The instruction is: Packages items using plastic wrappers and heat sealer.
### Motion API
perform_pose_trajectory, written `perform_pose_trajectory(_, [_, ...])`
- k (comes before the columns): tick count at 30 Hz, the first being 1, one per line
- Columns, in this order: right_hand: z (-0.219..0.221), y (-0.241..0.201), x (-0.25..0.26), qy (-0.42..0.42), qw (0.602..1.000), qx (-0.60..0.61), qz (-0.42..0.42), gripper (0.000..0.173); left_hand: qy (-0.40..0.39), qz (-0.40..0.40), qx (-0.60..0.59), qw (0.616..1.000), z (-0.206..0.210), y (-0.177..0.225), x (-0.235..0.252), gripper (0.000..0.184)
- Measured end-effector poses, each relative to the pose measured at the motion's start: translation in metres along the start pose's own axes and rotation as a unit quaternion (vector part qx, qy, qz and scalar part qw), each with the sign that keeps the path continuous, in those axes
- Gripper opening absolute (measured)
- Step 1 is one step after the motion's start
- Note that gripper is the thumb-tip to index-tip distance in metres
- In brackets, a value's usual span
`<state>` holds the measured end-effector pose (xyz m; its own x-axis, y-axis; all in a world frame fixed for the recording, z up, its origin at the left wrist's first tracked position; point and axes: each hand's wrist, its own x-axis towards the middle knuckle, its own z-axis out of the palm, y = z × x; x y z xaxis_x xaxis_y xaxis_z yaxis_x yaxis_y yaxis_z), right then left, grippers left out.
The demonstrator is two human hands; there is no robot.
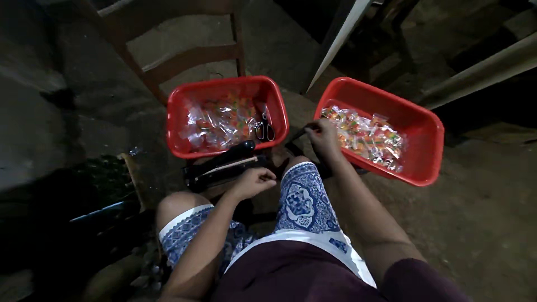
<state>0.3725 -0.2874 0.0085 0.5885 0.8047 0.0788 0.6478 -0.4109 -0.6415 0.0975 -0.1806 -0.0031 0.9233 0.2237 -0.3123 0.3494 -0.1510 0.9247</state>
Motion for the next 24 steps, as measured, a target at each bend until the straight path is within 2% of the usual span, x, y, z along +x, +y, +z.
perform_pose_trajectory(2, [0.037,-0.031,0.033,-0.092,0.996,-0.012,-0.006,0.028,-0.057,-0.034,0.023,0.998,-0.002,-0.005,0.007,0.032])
perform_pose_trajectory(5, [0.089,-0.049,0.082,-0.188,0.981,-0.056,0.008,0.032,-0.094,-0.057,0.059,0.992,-0.005,-0.013,0.008,0.035])
perform_pose_trajectory(9, [0.126,-0.066,0.112,-0.33,0.918,-0.192,0.112,0.061,-0.144,-0.09,0.139,0.976,-0.013,-0.012,0.011,0.048])
perform_pose_trajectory(11, [0.138,-0.067,0.115,-0.375,0.887,-0.238,0.131,0.074,-0.155,-0.091,0.165,0.97,-0.016,-0.011,0.013,0.051])
perform_pose_trajectory(13, [0.146,-0.066,0.117,-0.39,0.875,-0.253,0.136,0.081,-0.159,-0.088,0.173,0.968,-0.018,-0.013,0.014,0.053])
perform_pose_trajectory(19, [0.153,-0.055,0.122,-0.394,0.875,-0.249,0.131,0.09,-0.168,-0.114,0.173,0.964,-0.017,-0.012,0.013,0.056])
perform_pose_trajectory(22, [0.153,-0.056,0.12,-0.362,0.894,-0.23,0.132,0.086,-0.167,-0.13,0.175,0.962,-0.017,-0.012,0.011,0.058])
perform_pose_trajectory(24, [0.144,-0.059,0.105,-0.283,0.933,-0.198,0.102,0.073,-0.167,-0.144,0.175,0.959,-0.017,-0.011,0.011,0.059])
